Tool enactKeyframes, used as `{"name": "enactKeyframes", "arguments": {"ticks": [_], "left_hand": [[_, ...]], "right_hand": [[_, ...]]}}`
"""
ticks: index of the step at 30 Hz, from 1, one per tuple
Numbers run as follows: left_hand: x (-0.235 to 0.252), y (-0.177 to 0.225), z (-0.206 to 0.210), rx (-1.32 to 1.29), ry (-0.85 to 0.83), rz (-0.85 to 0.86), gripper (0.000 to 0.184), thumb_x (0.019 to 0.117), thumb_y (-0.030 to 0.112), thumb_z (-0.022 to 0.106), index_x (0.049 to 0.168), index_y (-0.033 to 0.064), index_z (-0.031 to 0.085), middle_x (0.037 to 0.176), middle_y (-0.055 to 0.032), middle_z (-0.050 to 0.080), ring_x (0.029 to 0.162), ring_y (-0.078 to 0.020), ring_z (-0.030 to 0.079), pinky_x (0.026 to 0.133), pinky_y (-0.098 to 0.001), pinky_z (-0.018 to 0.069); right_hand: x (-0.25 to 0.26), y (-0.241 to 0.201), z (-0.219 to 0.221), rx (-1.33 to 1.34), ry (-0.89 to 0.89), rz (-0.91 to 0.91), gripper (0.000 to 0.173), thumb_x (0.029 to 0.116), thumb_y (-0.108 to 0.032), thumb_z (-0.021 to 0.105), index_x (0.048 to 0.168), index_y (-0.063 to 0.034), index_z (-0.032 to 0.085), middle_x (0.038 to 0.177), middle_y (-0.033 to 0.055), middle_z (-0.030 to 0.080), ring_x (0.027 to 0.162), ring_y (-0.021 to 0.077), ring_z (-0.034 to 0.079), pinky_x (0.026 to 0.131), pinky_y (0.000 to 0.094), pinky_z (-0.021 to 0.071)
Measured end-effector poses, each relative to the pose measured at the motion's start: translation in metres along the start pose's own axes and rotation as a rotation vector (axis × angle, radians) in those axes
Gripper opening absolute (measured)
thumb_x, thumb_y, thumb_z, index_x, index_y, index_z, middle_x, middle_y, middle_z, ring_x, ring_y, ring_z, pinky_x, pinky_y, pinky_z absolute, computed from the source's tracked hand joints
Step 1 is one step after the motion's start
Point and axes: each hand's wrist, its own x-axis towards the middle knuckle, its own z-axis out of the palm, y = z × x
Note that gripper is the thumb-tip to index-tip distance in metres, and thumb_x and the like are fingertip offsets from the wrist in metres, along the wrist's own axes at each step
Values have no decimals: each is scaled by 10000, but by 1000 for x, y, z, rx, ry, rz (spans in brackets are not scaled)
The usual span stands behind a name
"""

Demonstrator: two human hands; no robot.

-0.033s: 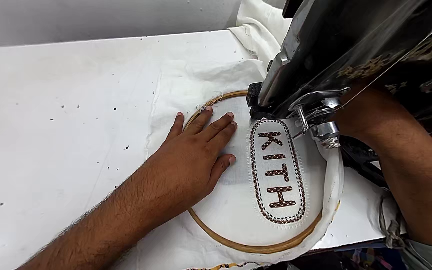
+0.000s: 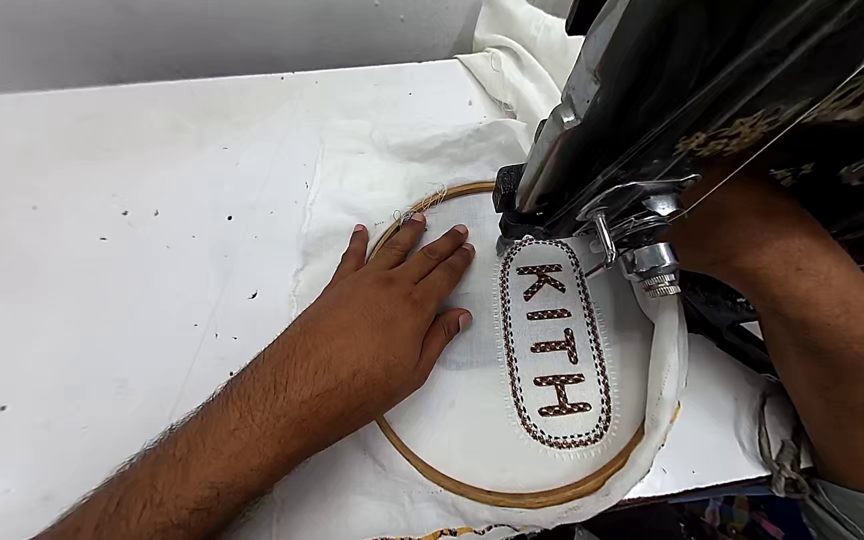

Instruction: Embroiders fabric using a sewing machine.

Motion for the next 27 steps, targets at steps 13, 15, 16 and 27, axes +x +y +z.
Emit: {"name": "enactKeyframes", "arguments": {"ticks": [13, 15, 16, 27], "left_hand": [[3, 0, 0, -8, -7, -8, 614, 1069, 513, 304, 1572, 194, 451, 1652, 23, 382, 1554, -289, 288, 1185, -718, 212], [3, 0, 0, -10, -6, -7, 616, 1070, 513, 302, 1574, 190, 448, 1650, 19, 385, 1553, -290, 288, 1183, -720, 214], [3, 0, 0, -11, -3, -6, 616, 1070, 511, 303, 1573, 187, 449, 1649, 16, 387, 1552, -292, 291, 1181, -722, 217], [0, 2, -2, -5, -5, -12, 611, 1065, 499, 310, 1561, 178, 466, 1646, 9, 392, 1545, -308, 304, 1175, -723, 228]], "right_hand": [[-1, 5, 4, 12, 55, -30, 293, 959, -248, 716, 771, -47, 617, 735, 115, 586, 704, 240, 557, 634, 474, 410], [-1, 6, 5, 15, 62, -40, 286, 958, -246, 716, 780, -40, 628, 745, 124, 597, 715, 249, 567, 643, 480, 419], [-1, 5, 5, 14, 61, -36, 278, 960, -247, 715, 793, -39, 636, 750, 127, 600, 720, 251, 571, 648, 480, 420], [0, 5, 5, 23, 45, -44, 263, 951, -227, 732, 781, -48, 640, 738, 107, 603, 704, 225, 567, 649, 460, 428]]}}
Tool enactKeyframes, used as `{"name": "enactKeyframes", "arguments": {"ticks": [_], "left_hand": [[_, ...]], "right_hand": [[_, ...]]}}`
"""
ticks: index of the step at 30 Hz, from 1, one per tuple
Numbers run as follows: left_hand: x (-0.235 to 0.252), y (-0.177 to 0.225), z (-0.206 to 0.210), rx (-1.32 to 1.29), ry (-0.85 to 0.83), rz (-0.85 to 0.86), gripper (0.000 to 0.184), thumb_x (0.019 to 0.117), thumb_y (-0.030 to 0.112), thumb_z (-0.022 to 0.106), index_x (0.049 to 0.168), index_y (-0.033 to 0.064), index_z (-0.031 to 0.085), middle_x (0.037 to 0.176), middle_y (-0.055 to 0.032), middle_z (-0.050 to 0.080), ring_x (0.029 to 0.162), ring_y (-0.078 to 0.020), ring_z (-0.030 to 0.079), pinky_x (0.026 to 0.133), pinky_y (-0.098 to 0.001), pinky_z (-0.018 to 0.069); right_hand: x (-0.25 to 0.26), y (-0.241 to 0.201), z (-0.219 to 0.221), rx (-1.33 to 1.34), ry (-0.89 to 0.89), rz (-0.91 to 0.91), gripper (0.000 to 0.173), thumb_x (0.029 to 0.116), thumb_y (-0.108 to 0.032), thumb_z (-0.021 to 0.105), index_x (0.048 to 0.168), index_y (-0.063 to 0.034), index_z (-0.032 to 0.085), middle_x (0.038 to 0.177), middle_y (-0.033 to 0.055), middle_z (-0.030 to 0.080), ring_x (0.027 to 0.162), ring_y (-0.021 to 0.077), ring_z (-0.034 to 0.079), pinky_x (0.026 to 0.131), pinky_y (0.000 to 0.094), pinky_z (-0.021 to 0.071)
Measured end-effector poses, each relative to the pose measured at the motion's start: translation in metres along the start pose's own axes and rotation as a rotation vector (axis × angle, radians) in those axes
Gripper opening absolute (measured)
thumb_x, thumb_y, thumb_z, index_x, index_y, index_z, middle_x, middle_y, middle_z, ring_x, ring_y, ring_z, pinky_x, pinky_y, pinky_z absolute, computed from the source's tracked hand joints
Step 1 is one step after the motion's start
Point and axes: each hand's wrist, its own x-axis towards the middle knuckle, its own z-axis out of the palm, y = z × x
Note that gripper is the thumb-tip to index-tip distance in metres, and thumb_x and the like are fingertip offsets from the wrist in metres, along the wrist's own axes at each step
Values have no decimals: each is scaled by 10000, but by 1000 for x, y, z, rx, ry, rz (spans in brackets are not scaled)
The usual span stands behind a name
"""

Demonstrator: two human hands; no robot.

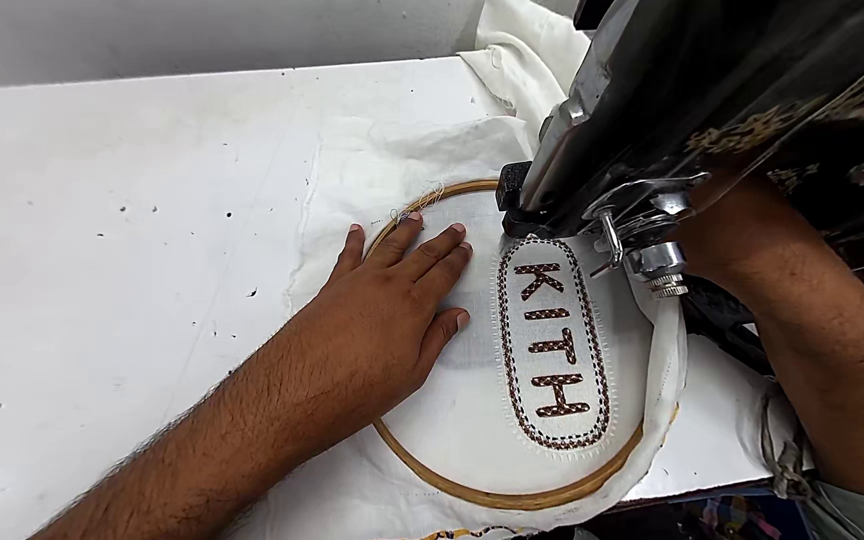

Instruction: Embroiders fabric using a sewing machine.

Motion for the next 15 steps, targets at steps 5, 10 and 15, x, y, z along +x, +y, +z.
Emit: {"name": "enactKeyframes", "arguments": {"ticks": [5, 10, 15], "left_hand": [[0, 2, 0, 4, -9, 7, 613, 1065, 502, 309, 1563, 180, 464, 1649, 16, 387, 1547, -310, 299, 1175, -724, 225], [0, 2, 0, 1, -9, 6, 613, 1065, 504, 313, 1561, 179, 467, 1649, 14, 387, 1547, -303, 300, 1177, -719, 228], [1, 1, 0, 4, -4, 5, 612, 1063, 506, 311, 1560, 184, 468, 1645, 15, 394, 1544, -311, 305, 1174, -719, 237]], "right_hand": [[3, 3, -4, -36, -57, 12, 292, 948, -250, 747, 753, -71, 623, 713, 98, 587, 696, 238, 564, 629, 473, 418], [0, -1, -4, -31, -51, 35, 299, 960, -257, 727, 758, -63, 622, 708, 103, 583, 694, 242, 562, 624, 472, 410], [-1, 0, -2, -24, -26, 21, 294, 956, -262, 726, 765, -61, 628, 707, 102, 585, 694, 237, 562, 626, 469, 408]]}}
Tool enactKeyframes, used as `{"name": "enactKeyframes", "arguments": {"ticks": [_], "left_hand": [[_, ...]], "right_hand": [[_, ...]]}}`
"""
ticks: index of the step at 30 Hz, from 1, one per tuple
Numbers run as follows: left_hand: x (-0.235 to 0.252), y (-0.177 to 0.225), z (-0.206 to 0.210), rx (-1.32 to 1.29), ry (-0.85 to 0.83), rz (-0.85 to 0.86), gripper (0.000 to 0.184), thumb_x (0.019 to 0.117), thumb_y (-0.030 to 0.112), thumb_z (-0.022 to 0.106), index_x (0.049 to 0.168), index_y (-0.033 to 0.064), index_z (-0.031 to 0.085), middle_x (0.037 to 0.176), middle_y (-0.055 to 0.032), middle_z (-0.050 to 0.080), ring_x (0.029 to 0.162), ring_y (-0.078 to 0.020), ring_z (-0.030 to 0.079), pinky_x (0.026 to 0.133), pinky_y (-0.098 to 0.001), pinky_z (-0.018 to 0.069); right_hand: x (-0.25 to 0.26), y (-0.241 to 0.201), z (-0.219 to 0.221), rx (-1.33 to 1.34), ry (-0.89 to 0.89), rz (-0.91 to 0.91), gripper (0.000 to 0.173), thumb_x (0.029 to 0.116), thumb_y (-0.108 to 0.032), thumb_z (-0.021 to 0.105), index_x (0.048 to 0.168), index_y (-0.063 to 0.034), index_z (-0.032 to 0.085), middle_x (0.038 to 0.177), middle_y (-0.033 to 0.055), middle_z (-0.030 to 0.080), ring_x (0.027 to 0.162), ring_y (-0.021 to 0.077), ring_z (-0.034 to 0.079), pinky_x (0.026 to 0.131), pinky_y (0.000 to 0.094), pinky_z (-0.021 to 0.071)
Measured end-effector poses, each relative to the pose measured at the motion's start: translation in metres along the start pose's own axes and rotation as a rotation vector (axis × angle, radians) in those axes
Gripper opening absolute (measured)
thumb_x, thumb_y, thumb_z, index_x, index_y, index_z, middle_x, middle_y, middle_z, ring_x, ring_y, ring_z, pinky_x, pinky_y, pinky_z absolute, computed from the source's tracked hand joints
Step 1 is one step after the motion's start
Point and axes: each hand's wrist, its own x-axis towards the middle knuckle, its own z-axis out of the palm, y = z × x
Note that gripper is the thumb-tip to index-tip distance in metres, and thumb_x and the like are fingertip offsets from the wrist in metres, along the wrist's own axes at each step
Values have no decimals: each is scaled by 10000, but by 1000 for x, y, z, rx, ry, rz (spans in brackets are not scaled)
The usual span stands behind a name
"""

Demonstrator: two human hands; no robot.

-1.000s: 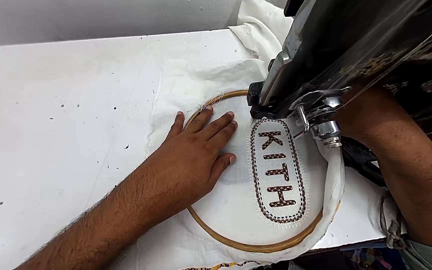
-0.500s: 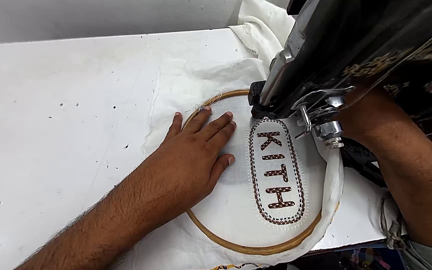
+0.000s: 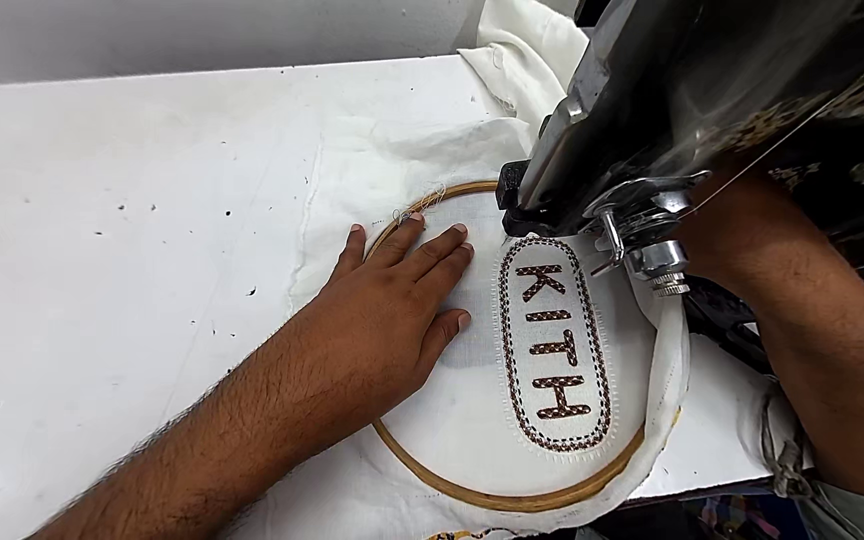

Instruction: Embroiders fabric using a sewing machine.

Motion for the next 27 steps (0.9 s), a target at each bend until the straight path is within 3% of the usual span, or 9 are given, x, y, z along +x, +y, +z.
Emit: {"name": "enactKeyframes", "arguments": {"ticks": [10, 18, 27], "left_hand": [[-2, 0, -2, 3, -4, -5, 611, 1061, 498, 321, 1551, 171, 480, 1639, -1, 404, 1541, -320, 311, 1165, -727, 244], [-4, 3, -2, 5, -13, 6, 603, 1058, 478, 325, 1545, 161, 486, 1636, -6, 409, 1534, -326, 324, 1161, -733, 247], [-3, 2, -2, 5, -13, -7, 608, 1057, 494, 324, 1546, 171, 487, 1638, 2, 404, 1538, -320, 317, 1165, -725, 244]], "right_hand": [[-3, -6, 1, 29, 21, -3, 267, 952, -235, 735, 813, -18, 663, 764, 141, 620, 733, 257, 583, 666, 482, 431], [-1, -3, -5, -18, -56, 22, 302, 949, -272, 745, 758, -71, 625, 697, 91, 578, 692, 236, 562, 620, 465, 404], [-3, -5, -3, 3, -22, 3, 303, 949, -255, 744, 767, -41, 632, 723, 120, 595, 706, 253, 569, 639, 478, 418]]}}
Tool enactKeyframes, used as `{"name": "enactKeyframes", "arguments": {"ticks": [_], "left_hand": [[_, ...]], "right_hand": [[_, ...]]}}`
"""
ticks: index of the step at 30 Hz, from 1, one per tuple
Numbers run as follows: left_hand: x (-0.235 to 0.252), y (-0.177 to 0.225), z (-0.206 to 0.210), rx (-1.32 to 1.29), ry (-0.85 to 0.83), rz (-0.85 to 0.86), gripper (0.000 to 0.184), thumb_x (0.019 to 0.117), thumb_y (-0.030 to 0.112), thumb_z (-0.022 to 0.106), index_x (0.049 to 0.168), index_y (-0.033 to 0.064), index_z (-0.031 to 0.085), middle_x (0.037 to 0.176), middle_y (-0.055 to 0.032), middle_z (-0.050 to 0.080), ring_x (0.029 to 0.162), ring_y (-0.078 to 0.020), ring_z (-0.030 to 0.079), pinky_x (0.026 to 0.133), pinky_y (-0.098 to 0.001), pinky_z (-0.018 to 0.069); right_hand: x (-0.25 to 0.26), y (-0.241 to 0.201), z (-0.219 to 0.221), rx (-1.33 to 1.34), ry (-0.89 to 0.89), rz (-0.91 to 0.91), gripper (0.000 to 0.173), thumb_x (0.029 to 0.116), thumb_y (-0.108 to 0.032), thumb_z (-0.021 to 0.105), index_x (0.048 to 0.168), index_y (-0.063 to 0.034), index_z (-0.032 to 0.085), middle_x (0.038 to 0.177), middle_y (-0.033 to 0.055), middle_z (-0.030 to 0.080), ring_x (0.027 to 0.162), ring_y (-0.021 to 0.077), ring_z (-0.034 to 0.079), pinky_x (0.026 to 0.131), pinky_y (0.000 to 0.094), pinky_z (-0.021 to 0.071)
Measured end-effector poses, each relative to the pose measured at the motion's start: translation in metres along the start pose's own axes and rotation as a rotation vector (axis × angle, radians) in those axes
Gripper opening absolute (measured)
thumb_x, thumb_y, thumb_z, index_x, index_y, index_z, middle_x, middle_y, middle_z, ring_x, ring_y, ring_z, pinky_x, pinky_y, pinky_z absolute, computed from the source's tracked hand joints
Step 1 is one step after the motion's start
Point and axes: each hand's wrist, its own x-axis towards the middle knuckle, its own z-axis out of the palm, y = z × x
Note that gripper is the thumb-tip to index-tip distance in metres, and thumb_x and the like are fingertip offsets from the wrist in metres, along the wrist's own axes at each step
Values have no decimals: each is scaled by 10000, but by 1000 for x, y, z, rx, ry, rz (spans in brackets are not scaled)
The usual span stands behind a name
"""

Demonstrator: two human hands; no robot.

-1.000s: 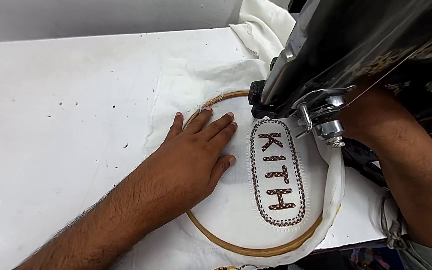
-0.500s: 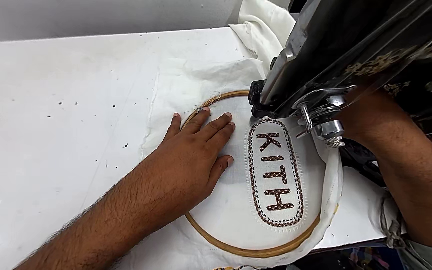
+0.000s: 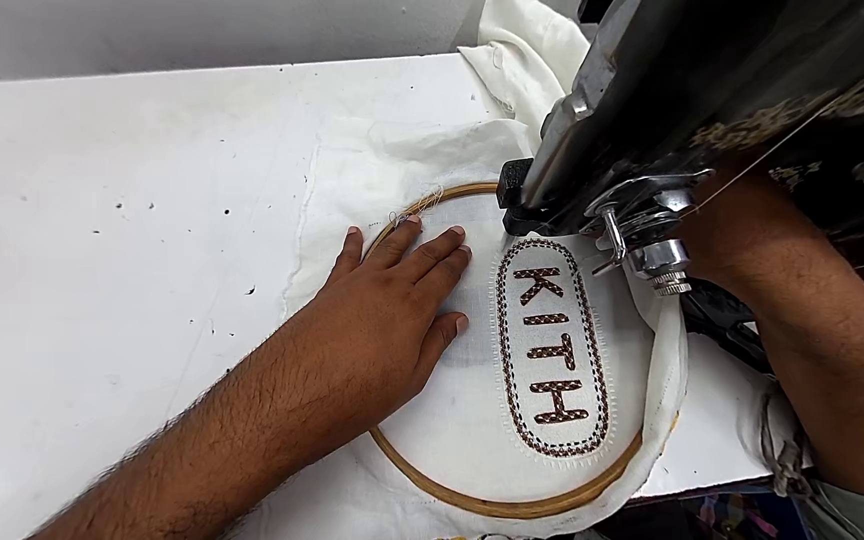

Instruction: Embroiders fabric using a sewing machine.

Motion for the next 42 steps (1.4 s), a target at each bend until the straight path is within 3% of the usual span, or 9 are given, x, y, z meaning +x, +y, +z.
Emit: {"name": "enactKeyframes", "arguments": {"ticks": [10, 19, 35, 39, 40, 41, 42], "left_hand": [[-2, 0, -2, 6, 0, 2, 602, 1053, 478, 335, 1536, 158, 497, 1632, -10, 414, 1529, -331, 332, 1155, -723, 270], [-3, 2, -2, 11, -4, 12, 599, 1053, 476, 332, 1533, 161, 501, 1633, -5, 412, 1528, -331, 334, 1158, -716, 273], [-4, 0, -3, 17, 6, 8, 598, 1048, 473, 342, 1519, 149, 517, 1617, -21, 435, 1513, -339, 361, 1143, -714, 300], [-5, 2, -3, 15, 7, 14, 591, 1041, 466, 361, 1504, 142, 532, 1609, -25, 446, 1506, -347, 371, 1130, -716, 316], [-6, 2, -3, 17, 6, 16, 591, 1041, 466, 360, 1502, 141, 535, 1608, -25, 448, 1504, -348, 373, 1128, -717, 318], [-6, 2, -2, 22, -1, 14, 591, 1044, 467, 352, 1505, 144, 530, 1614, -18, 440, 1509, -343, 365, 1133, -714, 315], [-6, 2, -2, 24, -5, 14, 592, 1045, 470, 348, 1507, 147, 528, 1616, -14, 436, 1512, -340, 360, 1136, -714, 313]], "right_hand": [[1, 1, 2, 10, 6, -23, 263, 945, -251, 747, 805, -41, 670, 729, 116, 612, 708, 236, 578, 650, 467, 424], [1, 2, -2, -1, -38, -1, 312, 948, -295, 744, 760, -75, 628, 692, 79, 574, 689, 223, 563, 620, 458, 409], [-3, -4, 2, 39, 3, 5, 277, 948, -243, 745, 806, -20, 662, 744, 124, 607, 724, 240, 573, 664, 473, 426], [3, 2, 2, 37, -38, 9, 311, 943, -319, 755, 781, -72, 658, 707, 82, 594, 692, 216, 569, 634, 464, 426], [9, 10, 7, 32, -26, -25, 331, 924, -392, 761, 751, -128, 662, 669, 35, 582, 653, 170, 558, 600, 435, 423], [20, 23, 18, -14, 19, -65, 351, 866, -549, 734, 678, -264, 652, 591, -74, 551, 572, 58, 531, 527, 356, 419], [28, 32, 25, -19, 37, -87, 362, 830, -631, 710, 642, -331, 632, 554, -124, 515, 534, 7, 495, 493, 327, 398]]}}
